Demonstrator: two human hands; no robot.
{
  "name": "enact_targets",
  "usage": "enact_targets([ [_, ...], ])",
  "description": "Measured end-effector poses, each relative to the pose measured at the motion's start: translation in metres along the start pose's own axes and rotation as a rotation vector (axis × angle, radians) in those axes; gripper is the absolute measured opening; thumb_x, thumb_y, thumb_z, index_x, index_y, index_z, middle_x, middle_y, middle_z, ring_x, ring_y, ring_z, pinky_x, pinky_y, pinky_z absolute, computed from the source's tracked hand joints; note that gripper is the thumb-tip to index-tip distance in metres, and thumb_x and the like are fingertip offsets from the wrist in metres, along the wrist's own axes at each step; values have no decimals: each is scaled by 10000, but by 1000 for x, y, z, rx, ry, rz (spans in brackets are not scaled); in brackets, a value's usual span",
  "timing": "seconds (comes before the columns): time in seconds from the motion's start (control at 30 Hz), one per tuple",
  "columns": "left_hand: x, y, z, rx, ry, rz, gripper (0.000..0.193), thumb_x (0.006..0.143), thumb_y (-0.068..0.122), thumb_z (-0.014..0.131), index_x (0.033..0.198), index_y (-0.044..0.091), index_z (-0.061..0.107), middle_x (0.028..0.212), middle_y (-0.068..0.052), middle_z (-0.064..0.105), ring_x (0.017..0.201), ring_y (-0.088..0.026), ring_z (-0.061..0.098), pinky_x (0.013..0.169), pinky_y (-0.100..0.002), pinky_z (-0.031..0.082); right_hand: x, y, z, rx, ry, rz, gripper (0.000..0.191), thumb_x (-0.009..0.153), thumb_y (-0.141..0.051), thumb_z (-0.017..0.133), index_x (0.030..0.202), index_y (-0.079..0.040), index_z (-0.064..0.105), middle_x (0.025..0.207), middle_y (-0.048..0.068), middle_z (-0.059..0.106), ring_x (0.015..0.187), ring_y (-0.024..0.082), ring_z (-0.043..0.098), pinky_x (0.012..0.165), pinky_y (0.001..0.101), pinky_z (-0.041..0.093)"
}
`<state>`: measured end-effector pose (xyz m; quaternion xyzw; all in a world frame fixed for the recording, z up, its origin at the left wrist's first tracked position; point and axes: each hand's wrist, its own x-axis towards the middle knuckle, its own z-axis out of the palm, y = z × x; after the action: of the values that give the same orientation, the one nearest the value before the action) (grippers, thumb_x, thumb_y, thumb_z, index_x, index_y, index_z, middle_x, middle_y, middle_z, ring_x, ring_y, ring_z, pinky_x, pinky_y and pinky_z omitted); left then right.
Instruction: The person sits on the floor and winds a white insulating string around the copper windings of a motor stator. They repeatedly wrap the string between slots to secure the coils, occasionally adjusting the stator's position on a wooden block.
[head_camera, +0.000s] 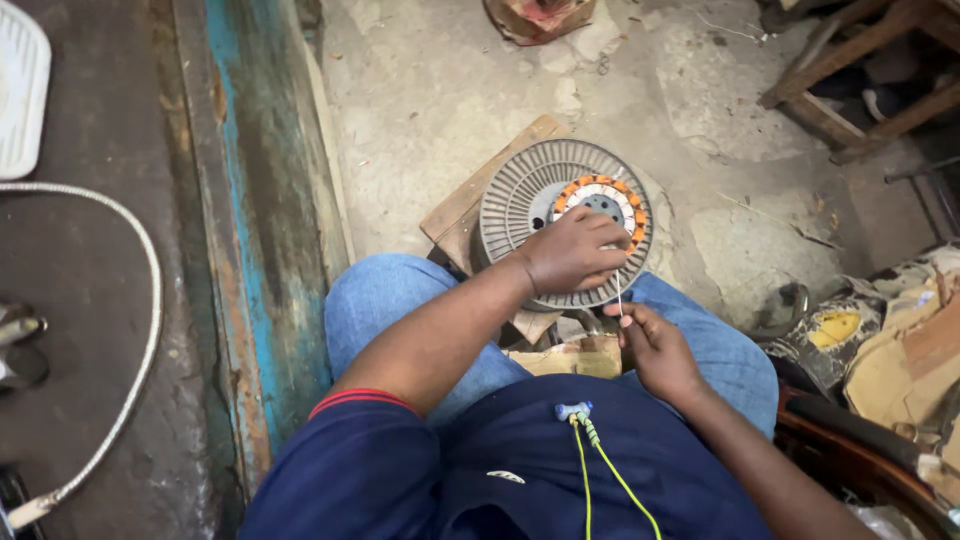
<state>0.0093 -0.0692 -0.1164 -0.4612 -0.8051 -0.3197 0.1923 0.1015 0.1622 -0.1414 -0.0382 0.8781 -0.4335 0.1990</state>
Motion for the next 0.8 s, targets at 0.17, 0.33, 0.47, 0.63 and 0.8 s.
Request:
enact_targets([
  [0.17,7,7,-6,10,-16,-29,200,821,189,742,1007,169,670,1190,-4,639,1171,-201,596,985,-413,435,-2,-3,0,164,-111,132,299,1056,-243,485,1238,-97,673,732,-25,541,612,94,477,570,267,427],
  [0.33,9,8,-8,21,-33,-24,214,833,202,736,1030,155,667,1175,-7,638,1161,-206,599,975,-412,443,-2,-4,0,220,-136,53,310,1047,-235,487,1277,-102,647,744,-29,545,654,66,484,592,238,433],
  [0.47,8,6,-8,-15,1,-39,300,827,229,731,1104,133,669,1165,-34,619,1144,-228,595,986,-419,455,-3,-3,-3,267,-190,29,347,1030,-232,489,1343,-121,589,762,-43,535,687,56,489,618,221,436],
  [0.63,6,2,-4,15,-32,-50,245,836,237,738,1048,146,656,1169,-23,625,1147,-224,607,989,-418,456,1,1,0,284,-198,10,311,1050,-214,483,1300,-77,605,768,-44,514,691,59,473,619,224,429],
  [0.8,3,0,1,5,-15,-58,242,828,242,747,1022,135,652,1167,-30,628,1151,-232,606,992,-420,454,1,6,-2,414,-168,154,268,1029,-194,502,1250,-114,629,726,-37,499,613,66,442,564,236,394],
])
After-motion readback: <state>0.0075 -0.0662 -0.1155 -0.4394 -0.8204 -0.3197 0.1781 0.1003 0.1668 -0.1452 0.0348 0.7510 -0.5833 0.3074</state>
